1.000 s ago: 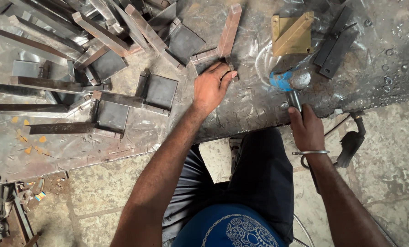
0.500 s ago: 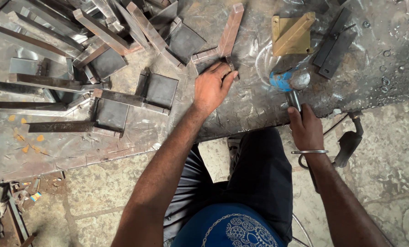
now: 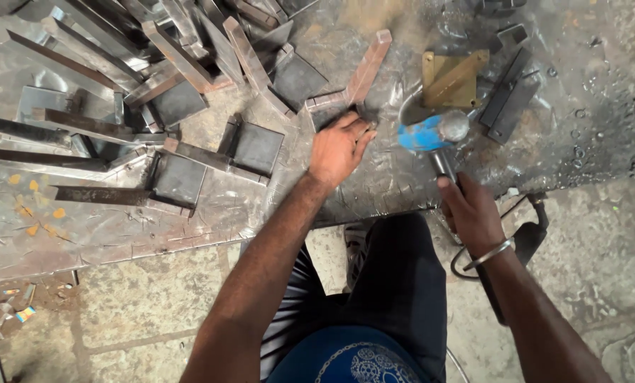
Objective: The person sits at a workbench covered with metal brackets and offcuts, picks up small metal pieces one at a time, and strikes them with a blue-headed mallet to straighten or shape them, then sets the worked piece back on the bench and reaches for the next one.
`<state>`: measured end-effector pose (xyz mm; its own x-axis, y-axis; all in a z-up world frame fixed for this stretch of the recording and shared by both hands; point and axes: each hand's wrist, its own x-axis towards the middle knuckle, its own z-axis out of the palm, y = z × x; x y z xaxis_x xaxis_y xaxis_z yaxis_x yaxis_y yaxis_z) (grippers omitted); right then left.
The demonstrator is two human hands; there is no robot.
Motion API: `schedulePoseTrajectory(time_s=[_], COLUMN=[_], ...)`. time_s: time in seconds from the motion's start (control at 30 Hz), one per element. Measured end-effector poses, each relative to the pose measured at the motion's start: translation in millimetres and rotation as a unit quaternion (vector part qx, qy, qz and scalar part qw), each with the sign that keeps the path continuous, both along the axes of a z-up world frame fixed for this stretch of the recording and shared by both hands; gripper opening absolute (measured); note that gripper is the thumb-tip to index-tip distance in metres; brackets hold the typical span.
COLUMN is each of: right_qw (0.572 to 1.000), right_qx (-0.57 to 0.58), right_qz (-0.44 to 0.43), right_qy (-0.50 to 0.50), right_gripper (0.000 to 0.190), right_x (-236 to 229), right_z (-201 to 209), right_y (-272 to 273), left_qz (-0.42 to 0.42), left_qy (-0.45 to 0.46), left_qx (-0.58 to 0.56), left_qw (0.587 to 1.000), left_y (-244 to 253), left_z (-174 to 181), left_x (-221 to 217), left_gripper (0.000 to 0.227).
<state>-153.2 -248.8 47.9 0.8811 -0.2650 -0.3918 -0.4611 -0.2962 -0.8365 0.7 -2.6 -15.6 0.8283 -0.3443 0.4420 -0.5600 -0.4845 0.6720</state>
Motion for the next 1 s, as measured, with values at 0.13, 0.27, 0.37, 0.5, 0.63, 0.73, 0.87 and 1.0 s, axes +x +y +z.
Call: schedulePoseTrajectory(time_s=[0.13,0.27,0.37,0.5,0.63,0.73,0.87,1.0], right_qw=[0.972,0.93,0.947,0.969,0.949,0.914,0.981,0.922], right_qx=[-0.194,-0.271,-0.246,-0.105,-0.037,-0.312,-0.165,-0.352], right_qz=[0.116,0.2,0.19,0.121,0.083,0.24,0.069,0.095], right_qy=[-0.071,-0.148,-0.083,-0.186,-0.303,-0.095,-0.075,-0.129], right_gripper=[0.039,0.039,0.039,0.04,0.045,0.043,0.045,0.042], right_x=[24.4,50.4,55.0,27.4,30.6,42.1,35.1,22.7], right_z=[53.0,57.9,98.0,139.3,80.7,63.3,91.9,42.8], right_y=[29.2,34.2,44.6,53.1,39.2,22.0,21.3,-31.0], left_qz=[-0.008,0.001,0.005,0.0,-0.009,-0.005,0.01,-0.001], left_qy=[-0.001,0.023,0.005,0.006,0.012,-0.017,0.034,0.047], left_qx=[-0.006,0.012,-0.002,0.006,0.025,0.009,0.01,-0.025], left_qw=[1.0,1.0,1.0,1.0,1.0,1.0,0.999,0.999], left_y=[0.9,-0.5,0.1,-1.4,-0.2,-2.3,-0.8,-1.3], left_z=[3.2,9.7,8.6,-0.8,0.1,-1.9,3.8,-19.7], left_x=[-7.3,-3.9,-2.3,-4.8,3.5,1.2,4.4,13.9], left_gripper=[0.023,0.021,0.02,0.023,0.025,0.025,0.024,0.019])
